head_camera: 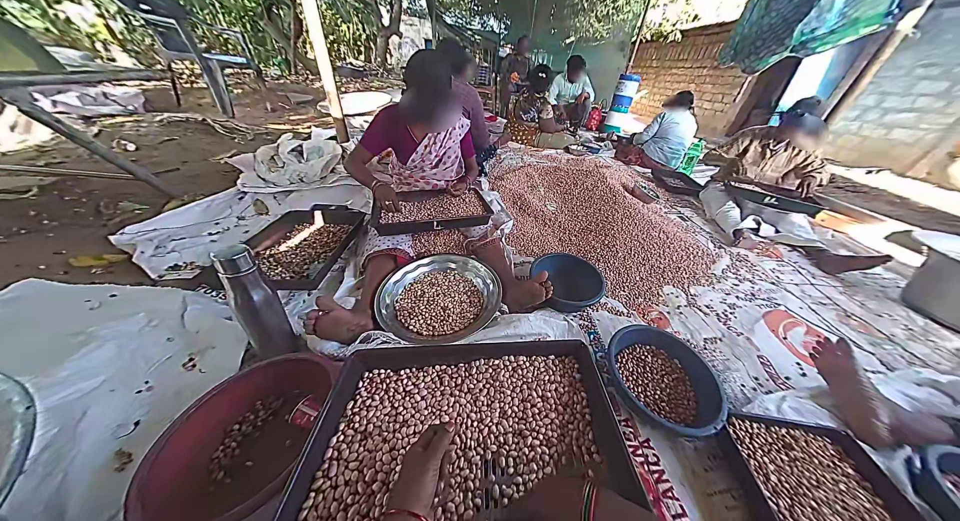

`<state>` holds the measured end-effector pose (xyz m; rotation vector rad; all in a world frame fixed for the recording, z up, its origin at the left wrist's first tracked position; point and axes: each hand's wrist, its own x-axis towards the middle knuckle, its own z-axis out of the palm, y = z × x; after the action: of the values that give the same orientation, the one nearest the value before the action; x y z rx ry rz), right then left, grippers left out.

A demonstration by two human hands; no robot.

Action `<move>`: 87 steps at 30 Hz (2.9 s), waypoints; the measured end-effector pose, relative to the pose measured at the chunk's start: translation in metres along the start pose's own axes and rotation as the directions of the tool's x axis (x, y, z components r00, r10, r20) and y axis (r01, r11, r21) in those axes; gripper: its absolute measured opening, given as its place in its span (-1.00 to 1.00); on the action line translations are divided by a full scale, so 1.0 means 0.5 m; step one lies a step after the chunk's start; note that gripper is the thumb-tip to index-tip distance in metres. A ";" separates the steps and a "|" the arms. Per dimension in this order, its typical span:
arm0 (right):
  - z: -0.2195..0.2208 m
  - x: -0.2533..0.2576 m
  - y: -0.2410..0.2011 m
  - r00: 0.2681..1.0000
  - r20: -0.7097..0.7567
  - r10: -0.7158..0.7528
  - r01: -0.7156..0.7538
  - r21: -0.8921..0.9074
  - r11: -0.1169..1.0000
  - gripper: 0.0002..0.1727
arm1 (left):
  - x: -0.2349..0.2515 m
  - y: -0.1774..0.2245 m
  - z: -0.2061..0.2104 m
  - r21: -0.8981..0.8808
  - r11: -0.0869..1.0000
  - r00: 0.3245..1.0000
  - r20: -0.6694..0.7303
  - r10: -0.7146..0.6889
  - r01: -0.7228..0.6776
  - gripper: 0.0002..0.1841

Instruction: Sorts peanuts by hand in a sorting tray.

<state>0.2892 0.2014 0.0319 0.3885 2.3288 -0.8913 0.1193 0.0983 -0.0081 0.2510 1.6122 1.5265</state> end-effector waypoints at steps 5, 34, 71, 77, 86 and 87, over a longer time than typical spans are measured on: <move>-0.101 -0.031 0.066 0.853 -0.491 0.175 -0.101 0.173 0.980 -0.50 | -0.001 -0.001 -0.004 0.004 0.999 0.999 0.033 -0.040 0.040 -0.75; -0.053 0.002 0.015 0.924 -0.105 0.369 -0.381 -0.143 0.913 -0.59 | -0.005 0.018 0.002 0.034 0.983 0.973 0.143 -0.182 0.179 -0.74; -0.127 0.019 0.007 0.706 -0.652 0.276 -0.325 0.049 0.945 -0.60 | 0.002 0.002 -0.002 0.216 0.893 0.810 0.377 -0.449 0.395 -0.54; -0.143 0.076 0.131 0.635 -0.686 0.356 -0.529 -0.050 0.847 -0.59 | 0.003 0.013 0.002 0.015 0.949 0.923 0.226 -0.310 0.315 -0.65; -0.120 0.043 -0.058 0.800 -0.597 -0.050 0.034 -0.038 0.999 -0.57 | 0.003 0.021 0.001 -0.034 0.923 0.901 0.231 -0.366 0.384 -0.43; -0.127 0.048 -0.053 0.796 -0.606 -0.016 -0.007 -0.035 0.999 -0.55 | 0.002 0.021 0.000 -0.062 0.922 0.902 0.239 -0.359 0.383 -0.45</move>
<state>0.2308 0.2265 0.0671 0.7462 2.9253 -0.8025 0.1142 0.1012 0.0007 0.0465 1.3064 1.2366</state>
